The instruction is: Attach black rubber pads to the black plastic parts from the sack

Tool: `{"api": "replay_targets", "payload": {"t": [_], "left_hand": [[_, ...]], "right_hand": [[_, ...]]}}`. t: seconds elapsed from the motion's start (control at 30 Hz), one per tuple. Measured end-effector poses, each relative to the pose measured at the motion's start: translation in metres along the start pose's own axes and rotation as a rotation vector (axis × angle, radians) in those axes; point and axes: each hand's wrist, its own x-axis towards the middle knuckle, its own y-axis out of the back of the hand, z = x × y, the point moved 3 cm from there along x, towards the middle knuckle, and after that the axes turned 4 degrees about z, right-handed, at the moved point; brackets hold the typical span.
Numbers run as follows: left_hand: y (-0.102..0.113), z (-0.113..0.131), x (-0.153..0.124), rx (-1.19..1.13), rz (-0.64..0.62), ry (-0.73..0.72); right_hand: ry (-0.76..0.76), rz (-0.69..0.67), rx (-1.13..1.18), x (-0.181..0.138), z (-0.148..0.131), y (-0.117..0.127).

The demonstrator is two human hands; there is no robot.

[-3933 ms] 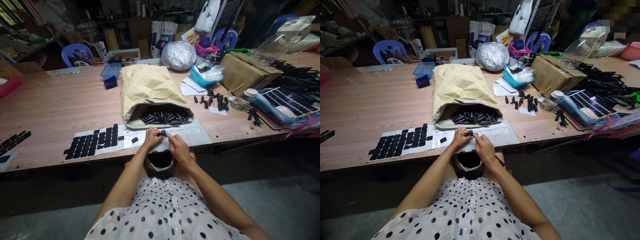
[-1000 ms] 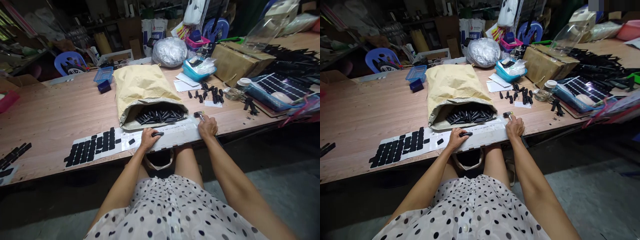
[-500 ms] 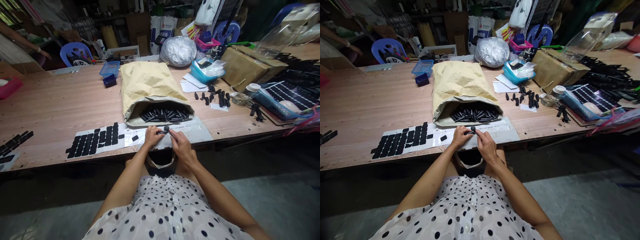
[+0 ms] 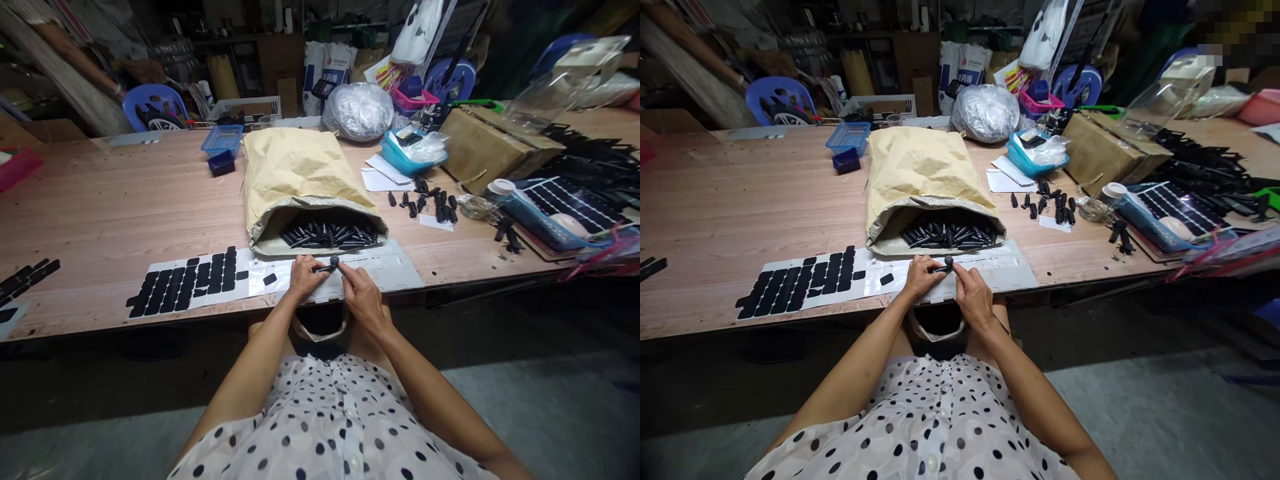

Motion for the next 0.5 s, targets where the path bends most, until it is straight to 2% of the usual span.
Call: {"api": "replay_targets", "payload": {"t": [0.07,0.17,0.23,0.33,0.43,0.5], "left_hand": [[0.000,0.000,0.000,0.005,0.000,-0.004],[0.000,-0.001,-0.001,0.006,0.006,-0.021],[-0.001,-0.001,-0.002,0.010,0.008,-0.022],[-0.001,0.000,-0.003,0.024,-0.007,-0.021],[-0.002,0.000,-0.004,0.039,-0.020,-0.030],[-0.002,-0.001,-0.005,0.040,-0.023,-0.029]], "right_hand": [[-0.016,0.006,0.005,0.001,0.004,0.001],[-0.049,0.117,-0.006,0.010,0.019,0.014],[-0.108,0.216,-0.059,0.021,0.038,0.031],[-0.295,0.310,-0.240,0.043,0.079,0.056],[-0.450,0.281,-0.376,0.061,0.119,0.067],[-0.498,0.237,-0.412,0.068,0.137,0.066]]}}
